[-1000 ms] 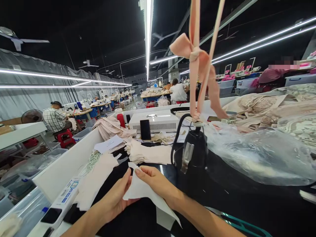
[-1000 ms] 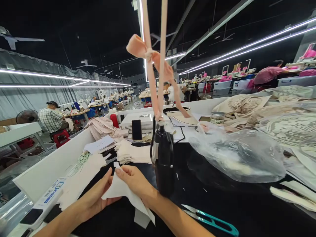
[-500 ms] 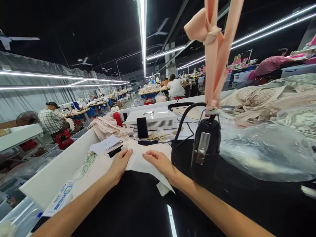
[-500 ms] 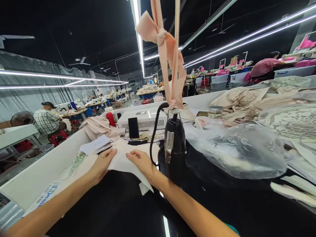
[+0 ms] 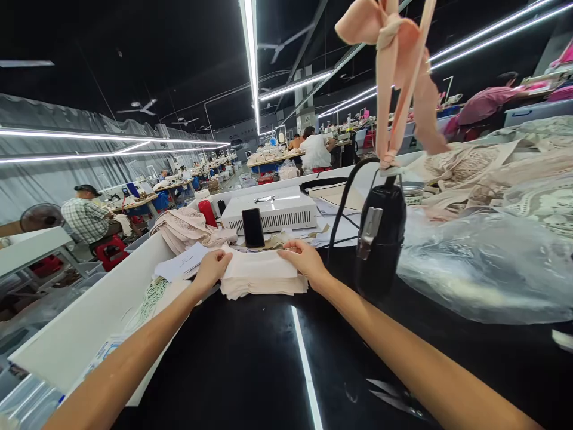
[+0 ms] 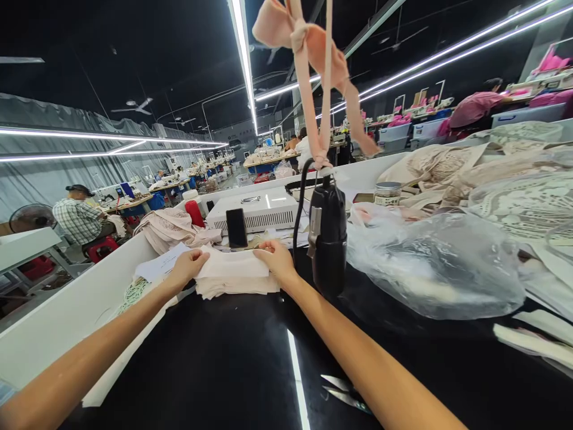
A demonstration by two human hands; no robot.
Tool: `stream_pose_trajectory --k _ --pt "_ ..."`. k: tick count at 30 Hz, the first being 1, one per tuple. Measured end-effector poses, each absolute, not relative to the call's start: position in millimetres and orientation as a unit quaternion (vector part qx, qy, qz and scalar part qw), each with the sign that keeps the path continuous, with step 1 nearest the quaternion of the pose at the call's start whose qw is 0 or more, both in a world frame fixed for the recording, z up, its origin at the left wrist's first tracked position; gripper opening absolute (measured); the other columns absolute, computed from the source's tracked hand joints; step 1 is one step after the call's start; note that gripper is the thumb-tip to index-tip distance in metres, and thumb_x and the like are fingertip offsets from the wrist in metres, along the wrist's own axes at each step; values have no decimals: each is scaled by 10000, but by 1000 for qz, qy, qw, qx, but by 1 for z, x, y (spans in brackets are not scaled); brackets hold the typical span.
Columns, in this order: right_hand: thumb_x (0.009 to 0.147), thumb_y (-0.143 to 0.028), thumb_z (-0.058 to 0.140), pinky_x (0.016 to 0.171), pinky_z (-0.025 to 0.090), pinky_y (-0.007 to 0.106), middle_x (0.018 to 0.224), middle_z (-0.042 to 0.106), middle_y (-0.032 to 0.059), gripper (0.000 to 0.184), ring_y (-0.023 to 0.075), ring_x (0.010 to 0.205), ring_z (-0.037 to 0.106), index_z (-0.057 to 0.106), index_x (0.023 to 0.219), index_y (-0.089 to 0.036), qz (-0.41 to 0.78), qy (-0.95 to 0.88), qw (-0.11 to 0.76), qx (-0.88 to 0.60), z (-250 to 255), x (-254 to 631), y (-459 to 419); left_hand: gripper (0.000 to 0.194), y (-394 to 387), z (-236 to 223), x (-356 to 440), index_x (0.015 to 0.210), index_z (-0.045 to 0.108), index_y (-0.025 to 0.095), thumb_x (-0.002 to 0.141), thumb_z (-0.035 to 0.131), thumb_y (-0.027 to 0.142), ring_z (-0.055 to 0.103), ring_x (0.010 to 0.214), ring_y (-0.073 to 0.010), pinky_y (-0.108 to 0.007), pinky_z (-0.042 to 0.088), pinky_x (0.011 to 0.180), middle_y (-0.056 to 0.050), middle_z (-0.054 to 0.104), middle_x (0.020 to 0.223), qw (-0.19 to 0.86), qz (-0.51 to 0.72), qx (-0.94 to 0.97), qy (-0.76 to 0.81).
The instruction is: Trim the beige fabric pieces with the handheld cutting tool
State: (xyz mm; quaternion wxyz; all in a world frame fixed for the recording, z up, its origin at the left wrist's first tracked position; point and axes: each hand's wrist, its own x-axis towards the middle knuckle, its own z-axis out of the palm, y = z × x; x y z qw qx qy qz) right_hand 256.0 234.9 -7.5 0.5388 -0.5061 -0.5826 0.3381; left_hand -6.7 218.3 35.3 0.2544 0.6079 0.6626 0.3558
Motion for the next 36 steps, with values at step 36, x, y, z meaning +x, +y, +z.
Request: stream_pose_trajectory --k 36 --pt "1010 -358 637 960 594 459 1298 675 98 288 233 1109 685 659 1246 -195 45 -865 282 -412 -32 247 239 369 221 14 6 1352 611 189 1028 652 362 606 1259 -297 -542 516 1062 -122 586 1425 94 199 827 517"
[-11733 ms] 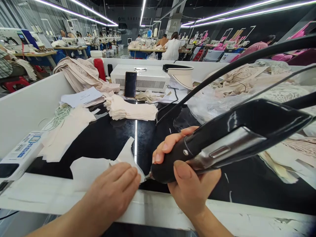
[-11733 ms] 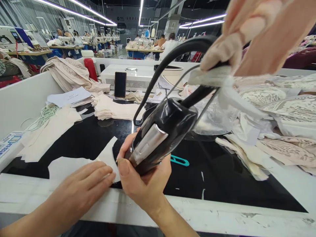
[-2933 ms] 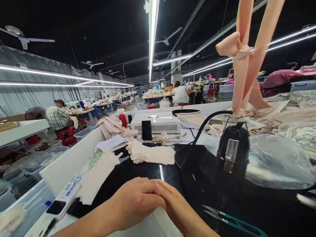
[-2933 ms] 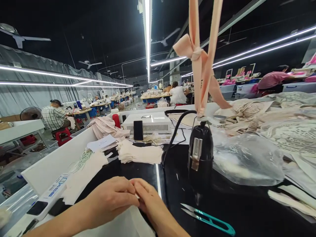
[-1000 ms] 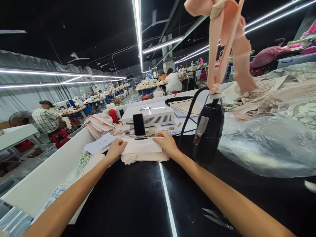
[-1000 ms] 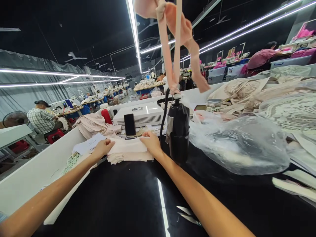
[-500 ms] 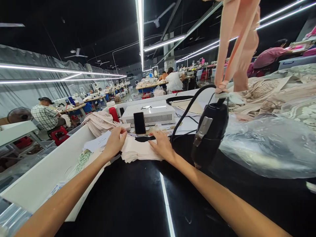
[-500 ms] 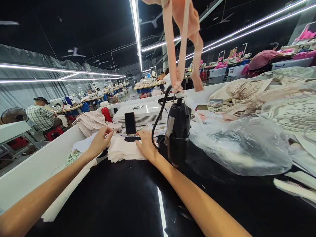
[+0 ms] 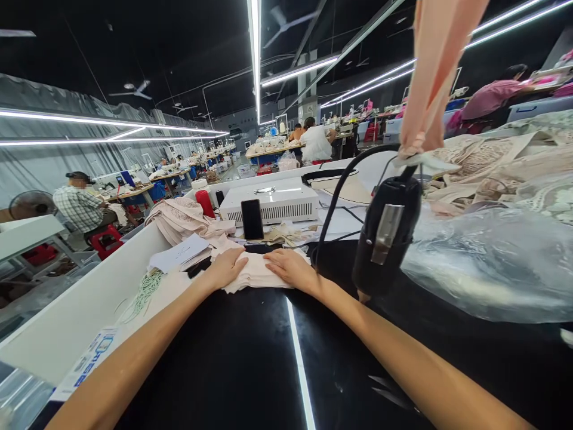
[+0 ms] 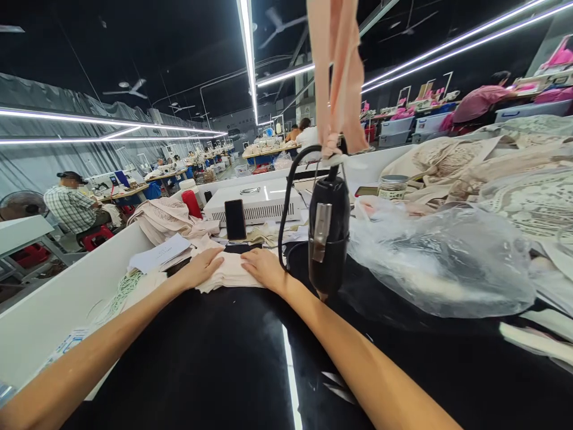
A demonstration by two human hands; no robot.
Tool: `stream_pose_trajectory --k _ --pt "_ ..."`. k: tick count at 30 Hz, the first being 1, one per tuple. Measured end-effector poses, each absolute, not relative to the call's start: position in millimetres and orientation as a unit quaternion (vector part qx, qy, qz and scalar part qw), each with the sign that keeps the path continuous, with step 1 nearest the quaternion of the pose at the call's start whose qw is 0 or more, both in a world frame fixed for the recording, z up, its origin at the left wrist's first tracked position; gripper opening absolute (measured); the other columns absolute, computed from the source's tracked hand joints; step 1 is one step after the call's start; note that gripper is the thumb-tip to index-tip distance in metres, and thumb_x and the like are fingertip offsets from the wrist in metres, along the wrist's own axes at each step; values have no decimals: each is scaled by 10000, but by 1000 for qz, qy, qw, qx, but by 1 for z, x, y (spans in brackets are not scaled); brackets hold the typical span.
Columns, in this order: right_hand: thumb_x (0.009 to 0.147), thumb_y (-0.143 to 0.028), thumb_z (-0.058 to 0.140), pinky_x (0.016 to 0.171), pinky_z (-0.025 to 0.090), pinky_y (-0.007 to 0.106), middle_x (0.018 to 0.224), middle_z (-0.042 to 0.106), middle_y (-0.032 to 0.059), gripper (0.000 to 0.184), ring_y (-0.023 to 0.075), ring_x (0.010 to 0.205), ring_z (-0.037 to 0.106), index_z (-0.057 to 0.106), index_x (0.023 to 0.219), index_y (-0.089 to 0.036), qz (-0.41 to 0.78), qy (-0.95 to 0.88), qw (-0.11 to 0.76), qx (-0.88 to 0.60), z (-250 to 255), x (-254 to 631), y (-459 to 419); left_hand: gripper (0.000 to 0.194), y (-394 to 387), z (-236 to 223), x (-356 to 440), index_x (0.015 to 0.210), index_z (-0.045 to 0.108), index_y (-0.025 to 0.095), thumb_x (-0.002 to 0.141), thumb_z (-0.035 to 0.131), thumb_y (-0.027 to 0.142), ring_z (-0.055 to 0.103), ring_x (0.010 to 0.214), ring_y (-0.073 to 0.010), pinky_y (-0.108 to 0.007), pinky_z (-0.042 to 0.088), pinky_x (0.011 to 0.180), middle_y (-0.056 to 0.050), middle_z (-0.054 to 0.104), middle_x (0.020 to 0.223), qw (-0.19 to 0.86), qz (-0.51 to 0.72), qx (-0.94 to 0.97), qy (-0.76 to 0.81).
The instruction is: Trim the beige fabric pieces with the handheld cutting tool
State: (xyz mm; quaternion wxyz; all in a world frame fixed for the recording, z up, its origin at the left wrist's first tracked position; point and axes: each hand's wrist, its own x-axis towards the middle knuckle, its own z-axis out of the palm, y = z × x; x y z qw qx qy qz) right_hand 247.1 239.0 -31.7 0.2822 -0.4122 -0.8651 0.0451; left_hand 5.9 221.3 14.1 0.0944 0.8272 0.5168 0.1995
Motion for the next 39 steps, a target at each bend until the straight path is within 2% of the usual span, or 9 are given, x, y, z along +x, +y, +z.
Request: stream_pose_trajectory --k 15,19,21,25,32,35,39 --pt "1011 -358 635 991 581 480 1313 672 99 299 240 1135 681 654 1265 -201 21 -869 263 -419 -27 251 237 351 216 7 15 1328 620 180 1027 655 359 641 1193 -277 -508 555 1009 -116 616 1370 73 178 824 533" --pt "1019 -346 608 1126 481 553 1404 644 150 431 308 1317 603 576 1428 -214 -5 -870 273 -410 -17 241 222 353 216 5 17 1331 618 181 1027 655 358 641 1191 -277 -507 557 1007 -117 615 1371 63 180 823 534" --pt "1025 -337 583 1174 429 548 1439 639 160 441 323 1368 571 577 1455 -237 -13 -877 270 -398 -16 236 214 353 216 4 17 1330 619 182 1028 654 360 639 1196 -278 -509 553 1012 -117 613 1375 61 178 824 534" --pt "1022 -319 567 1124 474 529 1375 706 138 352 327 1292 641 678 1351 -258 -16 -887 245 -390 -22 230 205 362 218 3 16 1334 616 179 1024 659 362 638 1197 -281 -513 553 1010 -117 612 1375 62 177 826 531" --pt "1022 -322 555 1117 506 555 1399 690 184 397 357 1318 640 648 1384 -186 -32 -889 247 -385 -21 229 196 380 221 3 21 1346 610 179 1018 669 360 626 1222 -292 -528 543 1025 -120 601 1394 66 218 820 525" --pt "1028 -317 539 1115 516 567 1398 685 201 394 360 1311 647 645 1374 -160 -32 -890 262 -371 -13 231 186 402 220 15 10 1379 594 190 1023 661 365 598 1273 -306 -550 516 1063 -125 569 1448 67 256 810 523" --pt "1024 -322 554 1105 535 564 1383 696 177 353 346 1299 657 667 1331 -189 -18 -894 279 -350 -7 229 170 388 215 40 -39 1388 590 208 1038 636 368 602 1263 -295 -535 518 1062 -124 563 1457 67 290 777 555"
